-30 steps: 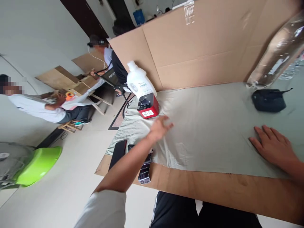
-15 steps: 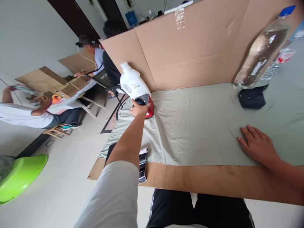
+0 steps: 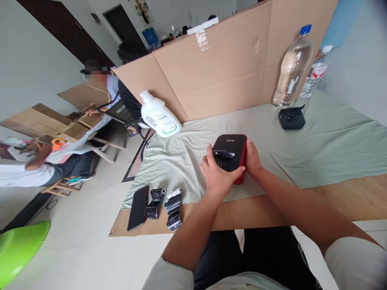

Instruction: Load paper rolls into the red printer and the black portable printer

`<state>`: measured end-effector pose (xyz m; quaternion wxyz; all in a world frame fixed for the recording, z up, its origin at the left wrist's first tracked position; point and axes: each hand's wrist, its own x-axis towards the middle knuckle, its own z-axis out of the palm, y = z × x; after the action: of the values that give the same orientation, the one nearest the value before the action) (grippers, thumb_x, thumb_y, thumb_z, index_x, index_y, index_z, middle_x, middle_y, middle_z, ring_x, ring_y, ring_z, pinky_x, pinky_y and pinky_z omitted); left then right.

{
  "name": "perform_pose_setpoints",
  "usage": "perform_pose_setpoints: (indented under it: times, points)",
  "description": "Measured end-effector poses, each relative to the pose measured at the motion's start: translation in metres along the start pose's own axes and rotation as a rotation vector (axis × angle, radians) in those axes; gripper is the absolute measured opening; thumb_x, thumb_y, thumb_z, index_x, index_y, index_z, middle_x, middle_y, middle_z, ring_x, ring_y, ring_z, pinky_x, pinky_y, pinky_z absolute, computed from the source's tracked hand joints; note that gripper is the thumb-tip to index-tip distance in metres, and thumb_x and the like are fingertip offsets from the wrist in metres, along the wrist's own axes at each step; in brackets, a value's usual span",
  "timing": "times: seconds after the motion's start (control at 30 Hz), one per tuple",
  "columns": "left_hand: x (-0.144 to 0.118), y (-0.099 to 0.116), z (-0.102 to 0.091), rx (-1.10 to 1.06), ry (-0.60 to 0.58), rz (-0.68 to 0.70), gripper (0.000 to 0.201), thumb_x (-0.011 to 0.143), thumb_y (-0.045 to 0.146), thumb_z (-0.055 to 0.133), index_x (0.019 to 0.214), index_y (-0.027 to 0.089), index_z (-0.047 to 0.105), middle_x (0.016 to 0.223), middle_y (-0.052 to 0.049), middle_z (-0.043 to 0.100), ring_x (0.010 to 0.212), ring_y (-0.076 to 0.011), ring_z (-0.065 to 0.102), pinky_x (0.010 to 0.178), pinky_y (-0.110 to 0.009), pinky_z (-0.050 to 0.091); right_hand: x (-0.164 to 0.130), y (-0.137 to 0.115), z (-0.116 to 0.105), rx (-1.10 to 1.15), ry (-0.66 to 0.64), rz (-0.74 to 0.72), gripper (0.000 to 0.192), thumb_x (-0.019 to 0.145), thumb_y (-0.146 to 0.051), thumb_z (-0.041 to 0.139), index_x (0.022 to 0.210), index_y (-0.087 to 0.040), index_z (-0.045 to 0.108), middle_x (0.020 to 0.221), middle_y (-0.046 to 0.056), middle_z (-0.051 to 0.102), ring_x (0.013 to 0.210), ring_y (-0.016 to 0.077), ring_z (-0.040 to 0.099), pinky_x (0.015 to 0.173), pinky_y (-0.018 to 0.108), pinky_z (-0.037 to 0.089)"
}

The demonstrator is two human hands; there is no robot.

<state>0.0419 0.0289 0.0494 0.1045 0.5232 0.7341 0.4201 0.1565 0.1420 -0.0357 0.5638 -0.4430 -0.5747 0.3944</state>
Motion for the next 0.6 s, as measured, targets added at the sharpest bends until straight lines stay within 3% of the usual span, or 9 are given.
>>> perform_pose_setpoints:
  times: [0.17, 0.27, 0.4, 0.5, 0.6]
  points:
    - [-0.056, 0.004, 0.021, 0.008, -0.033, -0.063, 0.119, 0.058, 0.038, 0.09, 0.153, 0.028, 0.017, 0.146, -0.016, 0.036, 0.141, -0.0382, 0.033, 0.116, -0.059, 0.03, -0.014, 0.012, -0.013, 0.177, -0.016, 0.192, 0.063, 0.09, -0.077, 0.031, 0.085, -0.027, 0.069, 0.093, 0.006, 0.075, 0.091, 0.0253, 0.069, 0.092, 0.051, 0.056]
    - [-0.068, -0.001, 0.025, -0.043, -0.106, -0.091, 0.108, 0.068, 0.034, 0.083, 0.153, 0.029, 0.017, 0.151, -0.017, 0.029, 0.145, -0.0379, 0.027, 0.116, -0.06, 0.029, -0.013, 0.019, -0.017, 0.275, -0.036, 0.251, 0.059, 0.085, -0.079, 0.042, 0.084, -0.028, 0.07, 0.093, 0.004, 0.076, 0.092, 0.0265, 0.069, 0.092, 0.052, 0.056]
    - [-0.074, -0.017, 0.023, -0.159, -0.133, -0.073, 0.094, 0.075, 0.038, 0.077, 0.151, 0.026, 0.022, 0.154, -0.016, 0.026, 0.148, -0.0362, 0.023, 0.12, -0.058, 0.022, -0.006, 0.022, -0.019, 0.247, -0.139, 0.259, 0.056, 0.087, -0.076, 0.043, 0.089, -0.027, 0.071, 0.097, 0.006, 0.075, 0.097, 0.0274, 0.07, 0.096, 0.053, 0.054]
    - [-0.063, -0.035, 0.015, -0.369, -0.111, -0.085, 0.07, 0.086, 0.04, 0.064, 0.145, 0.024, 0.032, 0.147, -0.015, 0.038, 0.14, -0.0299, 0.037, 0.117, -0.049, 0.03, -0.006, 0.013, -0.031, 0.059, -0.076, 0.15, 0.053, 0.087, -0.073, 0.048, 0.106, -0.028, 0.069, 0.117, 0.007, 0.072, 0.114, 0.0283, 0.064, 0.106, 0.055, 0.047]
    - [-0.035, -0.055, 0.005, -0.629, -0.094, -0.236, 0.051, 0.082, 0.035, 0.063, 0.129, 0.024, 0.046, 0.126, -0.01, 0.054, 0.118, -0.0236, 0.054, 0.102, -0.041, 0.043, -0.019, -0.007, -0.046, -0.101, -0.091, -0.147, 0.048, 0.094, -0.064, 0.042, 0.117, -0.03, 0.067, 0.134, 0.006, 0.064, 0.132, 0.0263, 0.053, 0.116, 0.054, 0.037]
